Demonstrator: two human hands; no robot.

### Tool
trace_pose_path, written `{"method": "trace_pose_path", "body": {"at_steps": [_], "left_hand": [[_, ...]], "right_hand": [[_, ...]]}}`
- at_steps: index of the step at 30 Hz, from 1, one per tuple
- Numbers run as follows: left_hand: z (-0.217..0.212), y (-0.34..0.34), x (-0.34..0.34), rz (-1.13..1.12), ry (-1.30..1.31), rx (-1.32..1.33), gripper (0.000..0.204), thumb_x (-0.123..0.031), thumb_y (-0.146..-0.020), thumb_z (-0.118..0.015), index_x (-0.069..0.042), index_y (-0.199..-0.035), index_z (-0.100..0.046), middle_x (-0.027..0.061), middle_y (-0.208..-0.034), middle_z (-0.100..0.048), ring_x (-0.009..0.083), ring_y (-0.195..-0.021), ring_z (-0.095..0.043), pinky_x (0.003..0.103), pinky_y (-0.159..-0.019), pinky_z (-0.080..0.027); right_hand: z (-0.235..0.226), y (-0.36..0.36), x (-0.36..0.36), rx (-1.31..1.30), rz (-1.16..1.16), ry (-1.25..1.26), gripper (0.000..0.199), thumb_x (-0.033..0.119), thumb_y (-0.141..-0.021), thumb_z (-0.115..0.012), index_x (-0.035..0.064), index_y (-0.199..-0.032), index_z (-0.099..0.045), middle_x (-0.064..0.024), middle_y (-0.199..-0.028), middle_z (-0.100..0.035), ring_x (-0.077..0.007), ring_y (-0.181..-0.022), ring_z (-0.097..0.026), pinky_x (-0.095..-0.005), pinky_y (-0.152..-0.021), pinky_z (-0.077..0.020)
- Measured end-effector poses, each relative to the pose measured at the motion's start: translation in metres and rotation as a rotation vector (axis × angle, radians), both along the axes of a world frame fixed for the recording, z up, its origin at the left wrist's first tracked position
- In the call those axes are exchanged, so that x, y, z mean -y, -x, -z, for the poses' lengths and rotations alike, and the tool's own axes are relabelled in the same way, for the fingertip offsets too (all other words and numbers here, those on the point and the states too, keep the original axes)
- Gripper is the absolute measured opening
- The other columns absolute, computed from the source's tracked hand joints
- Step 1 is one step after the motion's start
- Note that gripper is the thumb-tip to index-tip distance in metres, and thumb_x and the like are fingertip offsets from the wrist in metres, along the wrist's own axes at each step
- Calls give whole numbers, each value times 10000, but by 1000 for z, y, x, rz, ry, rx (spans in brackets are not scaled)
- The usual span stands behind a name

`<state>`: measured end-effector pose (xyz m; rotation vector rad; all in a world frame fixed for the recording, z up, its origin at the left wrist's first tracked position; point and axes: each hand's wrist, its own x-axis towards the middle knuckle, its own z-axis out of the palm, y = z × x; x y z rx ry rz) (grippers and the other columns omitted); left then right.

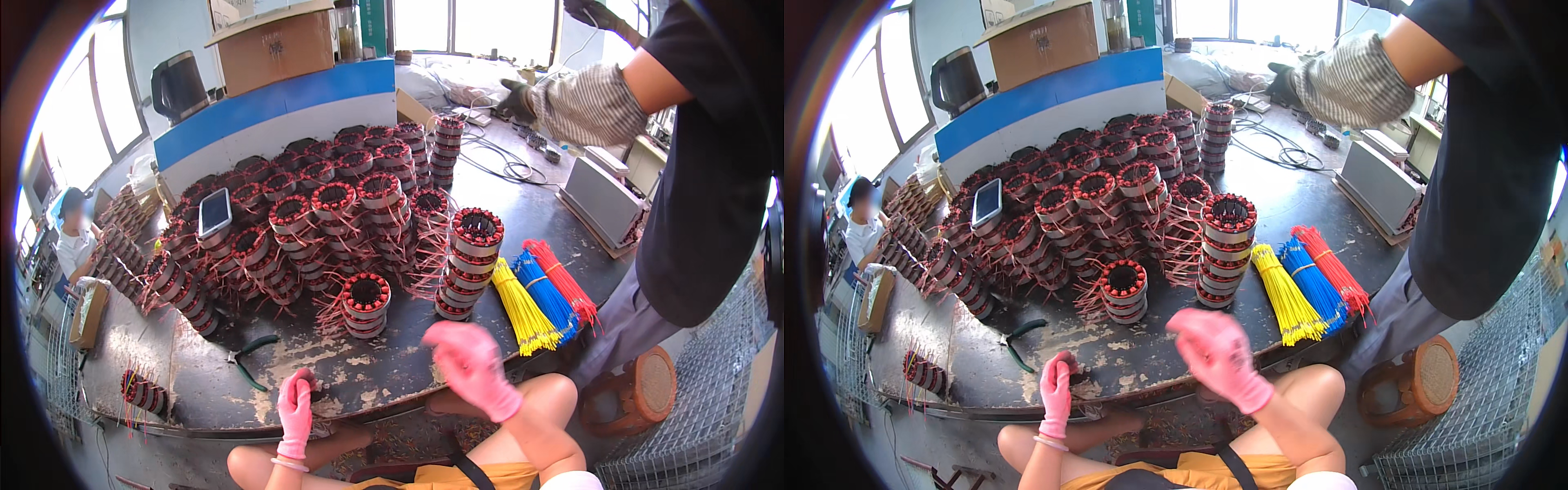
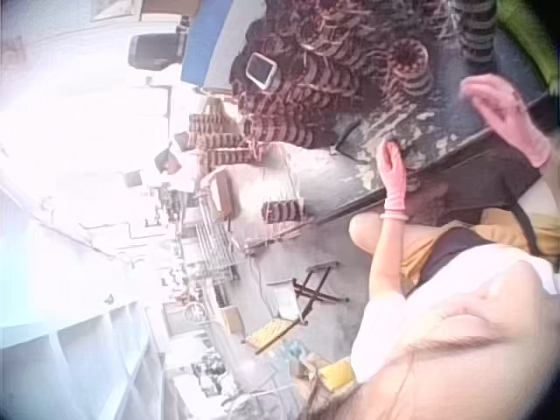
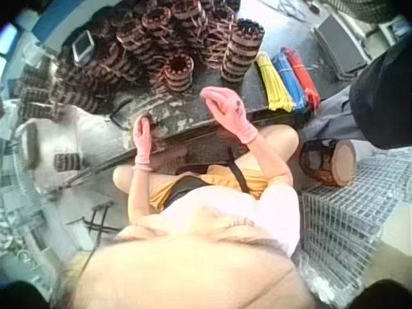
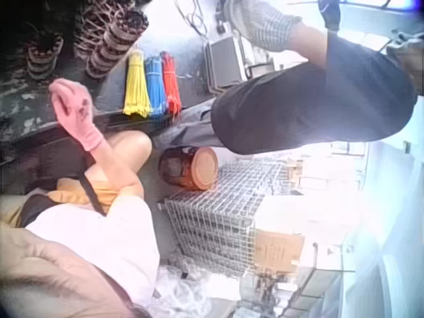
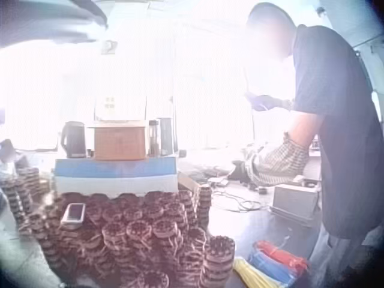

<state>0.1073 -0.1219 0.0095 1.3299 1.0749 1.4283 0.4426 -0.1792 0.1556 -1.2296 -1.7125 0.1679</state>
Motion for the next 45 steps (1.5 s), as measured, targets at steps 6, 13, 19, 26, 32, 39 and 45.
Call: {"method": "trace_pose_path", "body": {"at_steps": [6,13,19,26,32,39,45], "left_hand": [[-1,0,0,-16,2,-21,228,-87,-1030,-564,36,-1208,-636,74,-1116,-625,151,-976,-636,290,-886,-542],[-4,3,-3,-28,-89,-255,214,-63,-1012,-573,29,-1192,-644,72,-1078,-638,149,-947,-629,276,-865,-517],[-2,1,-2,10,-69,-169,221,-43,-1013,-548,13,-1212,-626,62,-1074,-632,146,-954,-607,278,-877,-500],[-1,-4,6,-340,-255,113,335,-164,-1081,-407,3,-1366,-462,86,-1235,-540,193,-1116,-532,352,-1029,-425],[-60,-27,44,-444,-632,-460,417,-113,-983,-545,-5,-1379,-471,160,-1298,-528,298,-1229,-521,435,-1088,-402],[-73,-55,59,-24,-525,-846,466,-160,-807,-791,-40,-1220,-611,154,-1144,-625,359,-1040,-610,455,-930,-496],[-59,-65,49,7,-636,-1117,466,-207,-783,-803,-80,-1195,-627,99,-1118,-624,332,-1064,-603,486,-1014,-467]], "right_hand": [[-31,-17,-29,217,150,-147,271,117,-836,-751,91,-1102,-708,-98,-1073,-712,-297,-913,-689,-400,-827,-555],[29,33,-115,689,25,139,640,291,-864,-713,101,-1435,-495,-91,-1468,-503,-263,-1061,-614,-412,-868,-519],[29,37,-118,615,-74,-29,324,243,-833,-734,123,-1097,-591,-59,-1073,-607,-253,-971,-652,-393,-790,-516],[41,69,-21,567,-321,-11,341,268,-819,-741,136,-1089,-579,-38,-1019,-611,-241,-847,-662,-384,-693,-513],[99,103,-10,590,-215,96,347,298,-853,-718,127,-1112,-565,-43,-1002,-568,-237,-883,-647,-372,-744,-499],[75,76,-18,-124,-277,270,251,129,-924,-669,66,-1167,-691,-147,-1081,-696,-315,-979,-688,-386,-842,-559],[86,61,-54,-50,-315,435,277,260,-963,-612,57,-1138,-685,-139,-1090,-698,-321,-1026,-671,-393,-874,-537]]}}
